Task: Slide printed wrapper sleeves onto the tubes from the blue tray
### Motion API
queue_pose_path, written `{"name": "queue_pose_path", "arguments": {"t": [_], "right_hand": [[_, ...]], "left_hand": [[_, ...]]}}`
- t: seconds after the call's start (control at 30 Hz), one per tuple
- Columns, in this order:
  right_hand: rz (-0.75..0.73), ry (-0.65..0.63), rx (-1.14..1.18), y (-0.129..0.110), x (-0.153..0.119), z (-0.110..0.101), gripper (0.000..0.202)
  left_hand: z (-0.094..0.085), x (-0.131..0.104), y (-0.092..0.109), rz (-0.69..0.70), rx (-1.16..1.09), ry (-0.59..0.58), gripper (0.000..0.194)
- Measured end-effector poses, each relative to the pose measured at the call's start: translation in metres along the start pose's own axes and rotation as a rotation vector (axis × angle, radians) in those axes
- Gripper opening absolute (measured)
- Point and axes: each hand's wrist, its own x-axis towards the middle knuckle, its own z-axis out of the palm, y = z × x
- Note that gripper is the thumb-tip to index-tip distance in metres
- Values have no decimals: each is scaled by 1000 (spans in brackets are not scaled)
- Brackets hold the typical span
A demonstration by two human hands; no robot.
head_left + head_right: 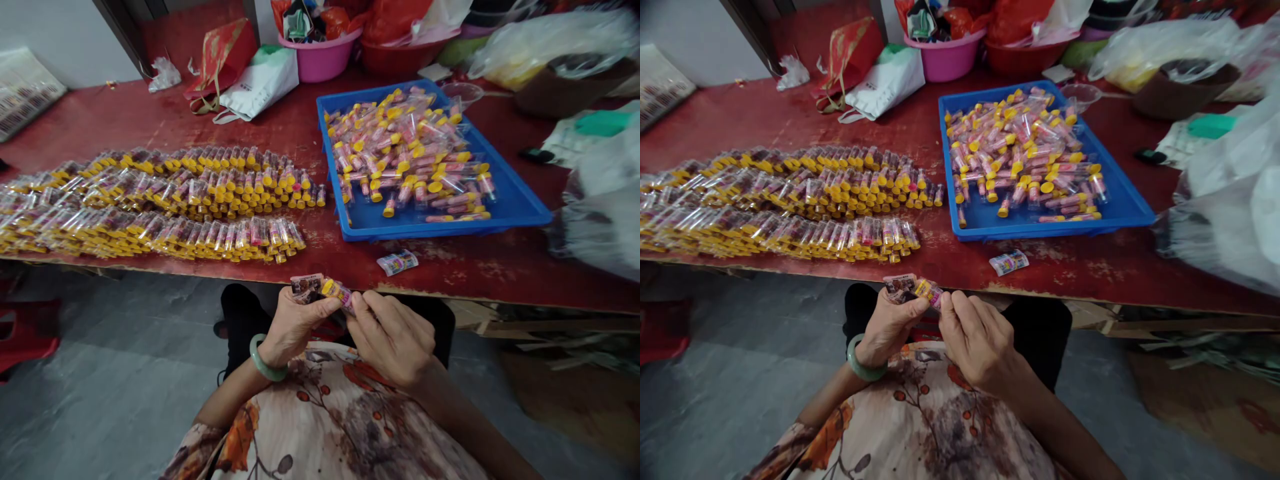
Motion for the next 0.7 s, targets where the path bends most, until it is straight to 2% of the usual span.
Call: {"name": "queue_pose_path", "arguments": {"t": [0.13,0.27,0.33,0.47,0.7], "right_hand": [[53,-19,102,2,2,1,30],[218,-35,306,3,5,2,34],[273,-10,354,2,3,2,36],[286,78,350,-2,-3,5,43],[326,116,383,-7,-3,10,35]], "left_hand": [[1,0,3,-3,5,-13,27],[2,1,5,0,-53,-36,24],[2,1,4,-7,-53,-38,28],[1,2,2,-8,-66,-27,41],[-1,5,0,-5,-76,-38,33]]}}
